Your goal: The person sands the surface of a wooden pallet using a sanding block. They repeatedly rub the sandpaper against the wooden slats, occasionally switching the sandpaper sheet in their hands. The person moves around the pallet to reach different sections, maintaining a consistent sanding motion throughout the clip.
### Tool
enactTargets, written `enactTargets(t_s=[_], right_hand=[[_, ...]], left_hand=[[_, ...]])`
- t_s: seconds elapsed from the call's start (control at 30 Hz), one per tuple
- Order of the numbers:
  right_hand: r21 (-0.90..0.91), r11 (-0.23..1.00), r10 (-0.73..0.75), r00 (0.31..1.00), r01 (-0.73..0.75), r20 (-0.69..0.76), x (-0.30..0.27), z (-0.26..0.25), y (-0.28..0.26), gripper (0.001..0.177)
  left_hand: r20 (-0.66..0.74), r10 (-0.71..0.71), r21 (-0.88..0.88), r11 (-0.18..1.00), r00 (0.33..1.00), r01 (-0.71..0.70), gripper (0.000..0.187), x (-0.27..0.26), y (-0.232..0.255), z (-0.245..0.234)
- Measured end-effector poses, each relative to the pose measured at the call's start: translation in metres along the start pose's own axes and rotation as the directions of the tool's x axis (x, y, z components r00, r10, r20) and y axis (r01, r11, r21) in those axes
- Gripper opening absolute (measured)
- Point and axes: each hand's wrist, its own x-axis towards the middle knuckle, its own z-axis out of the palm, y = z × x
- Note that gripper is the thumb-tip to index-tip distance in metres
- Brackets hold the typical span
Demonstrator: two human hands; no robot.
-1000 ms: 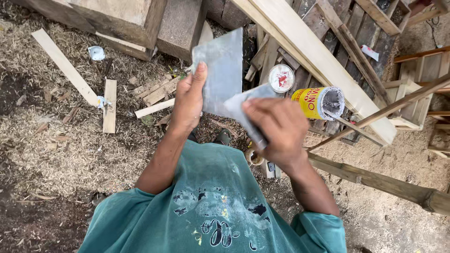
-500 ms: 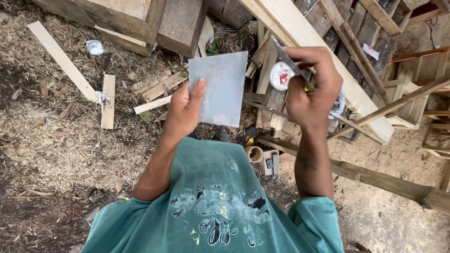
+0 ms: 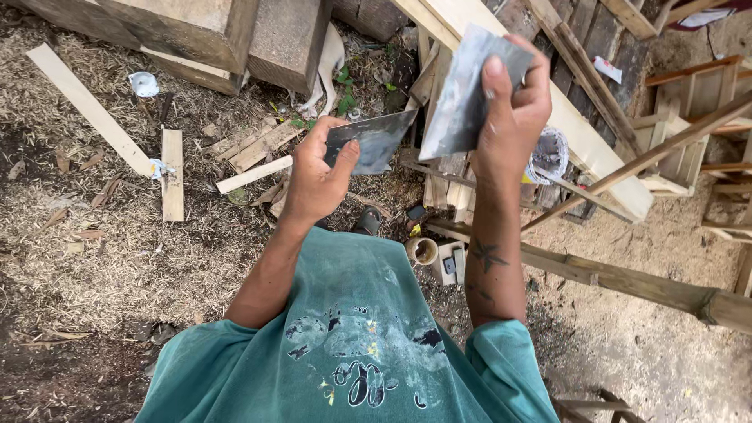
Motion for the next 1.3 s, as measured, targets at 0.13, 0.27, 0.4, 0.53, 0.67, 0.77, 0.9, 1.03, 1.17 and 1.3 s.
enactTargets(t_s=[0.13, 0.27, 0.4, 0.53, 0.67, 0.77, 0.9, 1.03, 1.17, 1.3], right_hand=[[-0.213, 0.966, -0.156, 0.987, 0.148, -0.022, 0.008, 0.007, 0.004, 0.053], [-0.267, 0.935, -0.246, 0.969, 0.232, -0.019, 0.011, 0.005, 0.01, 0.052], [-0.28, 0.924, -0.274, 0.962, 0.26, -0.012, 0.014, -0.001, 0.011, 0.049], [-0.291, 0.925, -0.256, 0.967, 0.245, -0.002, 0.014, -0.001, 0.01, 0.053], [-0.27, 0.929, -0.267, 0.964, 0.251, -0.021, 0.01, 0.005, 0.006, 0.054], [-0.315, 0.915, -0.284, 0.957, 0.254, -0.053, 0.005, 0.01, 0.001, 0.054], [-0.358, 0.893, -0.32, 0.944, 0.275, -0.074, -0.004, 0.014, -0.006, 0.053], [-0.428, 0.843, -0.398, 0.913, 0.325, -0.091, -0.008, 0.018, -0.013, 0.053], [-0.412, 0.847, -0.412, 0.904, 0.336, -0.111, -0.015, 0.02, -0.018, 0.052], [-0.455, 0.826, -0.425, 0.898, 0.334, -0.111, -0.021, 0.023, -0.022, 0.048]], left_hand=[[-0.003, 0.099, 0.08, 0.992, 0.995, -0.098, 0.019, -0.005, 0.013, 0.018], [0.002, 0.199, 0.178, 0.964, 0.98, -0.196, 0.019, -0.009, 0.024, 0.026], [0.065, 0.272, 0.21, 0.937, 0.96, -0.279, 0.015, -0.009, 0.031, 0.025], [0.125, 0.327, 0.199, 0.917, 0.937, -0.346, 0.016, -0.008, 0.032, 0.021], [0.121, 0.413, 0.286, 0.856, 0.903, -0.43, 0.017, -0.008, 0.032, 0.02], [0.117, 0.484, 0.293, 0.818, 0.867, -0.496, 0.02, -0.006, 0.035, 0.02], [0.142, 0.536, 0.309, 0.775, 0.832, -0.551, 0.029, -0.007, 0.047, 0.018], [0.15, 0.556, 0.348, 0.744, 0.818, -0.57, 0.033, -0.008, 0.059, 0.016], [0.161, 0.569, 0.374, 0.721, 0.806, -0.583, 0.034, -0.011, 0.067, 0.016], [0.168, 0.568, 0.383, 0.715, 0.805, -0.585, 0.036, -0.012, 0.072, 0.016]])
